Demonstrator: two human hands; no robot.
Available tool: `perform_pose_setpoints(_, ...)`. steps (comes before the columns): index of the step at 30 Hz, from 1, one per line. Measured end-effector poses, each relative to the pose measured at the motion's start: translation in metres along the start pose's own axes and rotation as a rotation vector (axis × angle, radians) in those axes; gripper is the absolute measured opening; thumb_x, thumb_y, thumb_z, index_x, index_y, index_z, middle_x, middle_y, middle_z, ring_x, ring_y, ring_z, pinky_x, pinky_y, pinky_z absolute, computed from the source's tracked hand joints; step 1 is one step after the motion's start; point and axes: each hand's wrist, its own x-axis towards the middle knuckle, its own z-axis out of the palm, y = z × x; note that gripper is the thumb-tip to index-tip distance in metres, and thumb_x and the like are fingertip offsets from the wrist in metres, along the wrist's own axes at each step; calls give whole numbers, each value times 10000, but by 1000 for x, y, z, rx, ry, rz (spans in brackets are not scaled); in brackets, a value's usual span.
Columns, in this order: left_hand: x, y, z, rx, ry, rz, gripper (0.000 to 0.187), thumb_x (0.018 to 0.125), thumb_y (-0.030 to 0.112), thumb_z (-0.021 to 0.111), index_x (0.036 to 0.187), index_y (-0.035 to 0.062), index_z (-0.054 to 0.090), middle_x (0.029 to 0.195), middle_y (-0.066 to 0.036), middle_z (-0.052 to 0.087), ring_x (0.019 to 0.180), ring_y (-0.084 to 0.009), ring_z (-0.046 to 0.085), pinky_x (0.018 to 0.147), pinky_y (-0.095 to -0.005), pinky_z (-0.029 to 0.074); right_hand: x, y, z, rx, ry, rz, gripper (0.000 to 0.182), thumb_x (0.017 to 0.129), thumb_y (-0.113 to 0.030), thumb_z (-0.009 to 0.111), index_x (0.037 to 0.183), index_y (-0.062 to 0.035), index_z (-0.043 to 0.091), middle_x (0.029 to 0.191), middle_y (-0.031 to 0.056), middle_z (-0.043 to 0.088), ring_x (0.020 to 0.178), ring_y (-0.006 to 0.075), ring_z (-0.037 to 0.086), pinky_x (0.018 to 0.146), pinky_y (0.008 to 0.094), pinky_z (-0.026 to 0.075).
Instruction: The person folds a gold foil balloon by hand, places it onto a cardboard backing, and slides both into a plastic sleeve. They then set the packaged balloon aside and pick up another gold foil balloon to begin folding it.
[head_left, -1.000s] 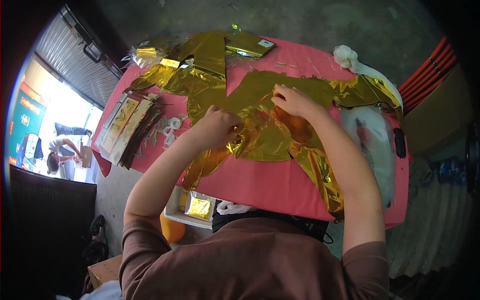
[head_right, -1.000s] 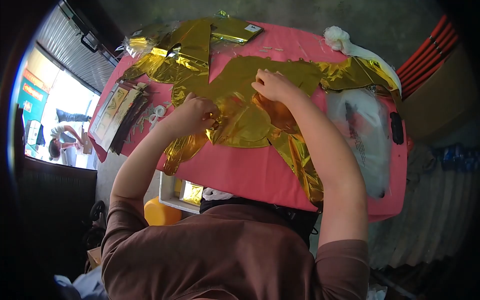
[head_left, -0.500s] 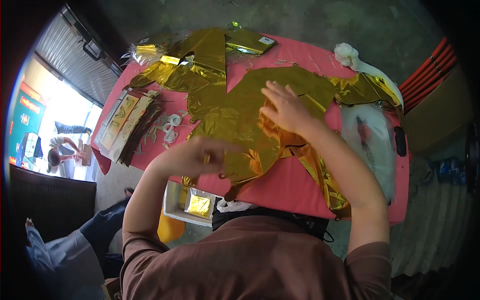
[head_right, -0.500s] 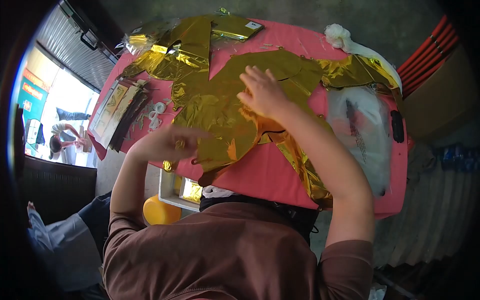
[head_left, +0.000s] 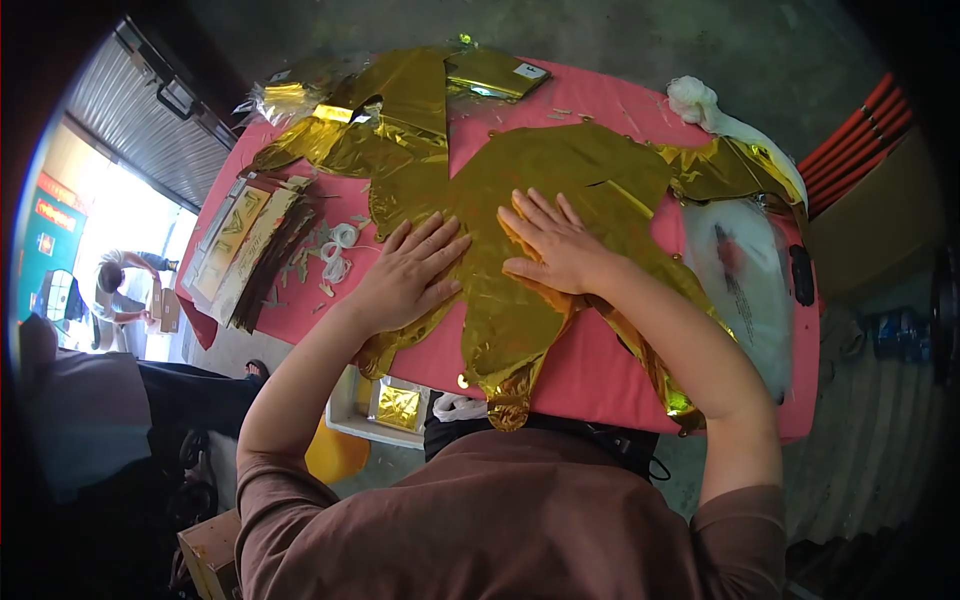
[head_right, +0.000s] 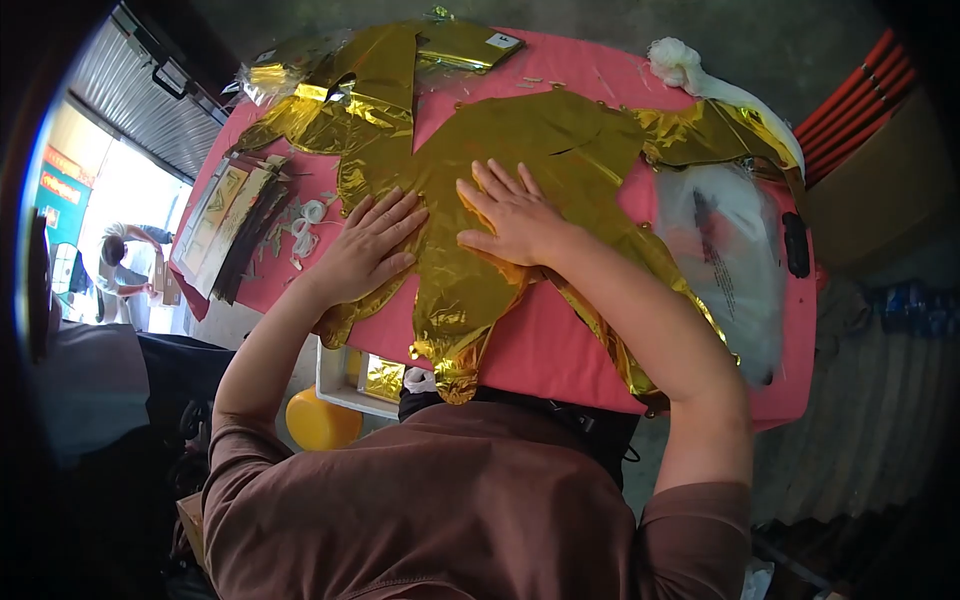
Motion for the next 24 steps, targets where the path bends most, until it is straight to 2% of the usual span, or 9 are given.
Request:
perform_pose_setpoints(4, -2, 1, 0, -2, -9, -12, 568, 923, 388, 463, 1426, 174, 310, 1484, -95, 271, 1392, -268, 195, 1117, -488, 136, 1, -4, 0, -16, 10, -8, 768, 872, -623, 399, 1467, -182, 196, 1530, 117, 122, 1416, 269, 92, 1134, 463, 51)
perform_pose_setpoints(7, -2, 1, -2, -37, -42, -26, 564, 923, 336, 465, 1432, 158, 303, 1501, -93, 238, 1401, -275, 167, 1115, -487, 117, -1, -3, 2, -39, 27, -15, 768, 873, -622, 396, 1467, -179, 194, 1529, 117, 125, 1417, 268, 92, 1132, 468, 52)
perform_pose_setpoints(19, -3, -7, 0, -45, 8, 38, 540, 910, 310, 493, 1408, 156, 350, 1469, -102, 303, 1381, -283, 223, 1101, -479, 171, 0, -14, 0, -66, 13, 53, 765, 882, -613, 380, 1472, -176, 167, 1531, 118, 108, 1419, 265, 68, 1134, 471, 43)
perform_pose_setpoints(22, -2, -6, -4, -56, -51, 31, 565, 926, 332, 464, 1436, 158, 295, 1503, -93, 233, 1401, -274, 166, 1115, -480, 125, -1, -15, 0, -75, 13, 48, 765, 885, -610, 377, 1472, -169, 162, 1531, 123, 107, 1419, 271, 66, 1133, 473, 43)
perform_pose_setpoints(24, -1, -5, -7, -63, -15, 39, 526, 905, 293, 509, 1387, 127, 381, 1462, -113, 313, 1372, -288, 244, 1104, -470, 180, -1, -16, 1, -87, 21, 47, 764, 886, -607, 378, 1471, -164, 166, 1529, 127, 110, 1417, 276, 73, 1132, 478, 48)
